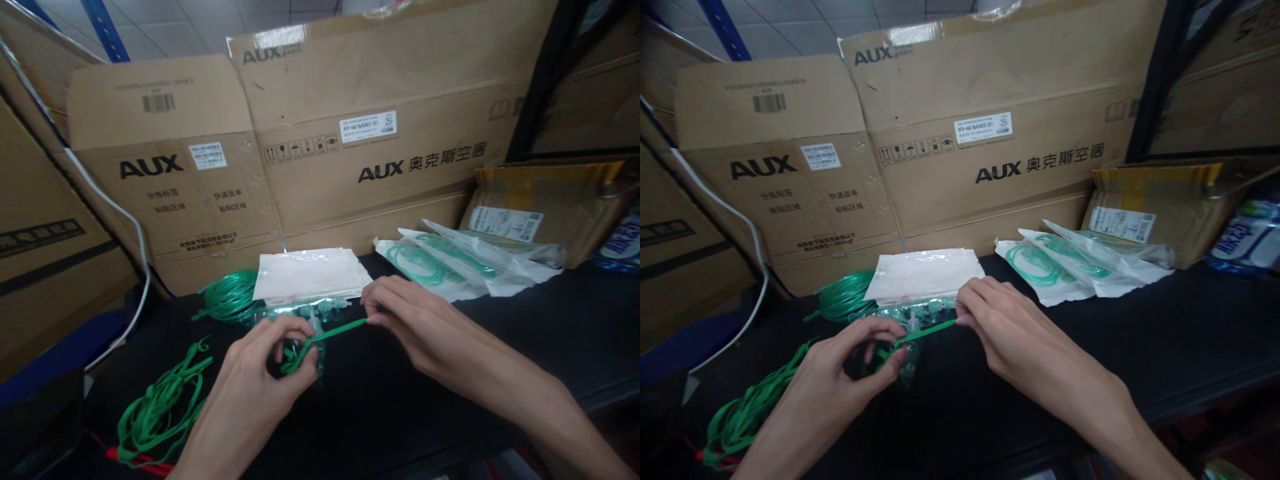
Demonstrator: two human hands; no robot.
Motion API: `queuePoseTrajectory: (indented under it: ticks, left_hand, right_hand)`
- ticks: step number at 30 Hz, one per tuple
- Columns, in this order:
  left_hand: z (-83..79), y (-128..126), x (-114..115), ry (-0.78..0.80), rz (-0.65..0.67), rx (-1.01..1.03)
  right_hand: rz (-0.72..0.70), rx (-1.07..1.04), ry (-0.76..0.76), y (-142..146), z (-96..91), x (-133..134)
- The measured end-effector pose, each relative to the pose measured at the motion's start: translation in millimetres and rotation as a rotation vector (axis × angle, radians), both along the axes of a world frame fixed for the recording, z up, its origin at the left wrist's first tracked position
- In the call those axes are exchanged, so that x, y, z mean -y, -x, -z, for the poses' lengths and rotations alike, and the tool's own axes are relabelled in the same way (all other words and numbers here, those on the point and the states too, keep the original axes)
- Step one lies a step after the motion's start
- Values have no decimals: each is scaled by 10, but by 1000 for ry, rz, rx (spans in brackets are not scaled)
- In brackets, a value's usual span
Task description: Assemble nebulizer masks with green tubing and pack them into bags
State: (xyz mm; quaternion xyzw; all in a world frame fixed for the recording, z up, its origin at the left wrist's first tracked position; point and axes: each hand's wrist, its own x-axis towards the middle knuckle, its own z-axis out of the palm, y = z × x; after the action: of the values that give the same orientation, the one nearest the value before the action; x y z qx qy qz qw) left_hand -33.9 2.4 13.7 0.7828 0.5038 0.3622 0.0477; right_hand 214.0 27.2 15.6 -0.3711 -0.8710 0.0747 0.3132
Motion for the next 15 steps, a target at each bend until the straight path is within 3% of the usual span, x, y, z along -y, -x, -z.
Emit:
queuePoseTrajectory:
  ticks: [4,6,10,15]
  left_hand:
    - [7,-4,-14,32,28,69]
    - [12,26,-30,48,18,116]
    - [27,68,-42,119,21,296]
    - [36,-31,-7,239,184,518]
  right_hand:
    - [-195,-196,166,165,-64,95]
    - [-178,-302,182,220,-84,95]
    - [1,-424,294,290,-61,43]
    - [-145,-616,564,455,79,40]
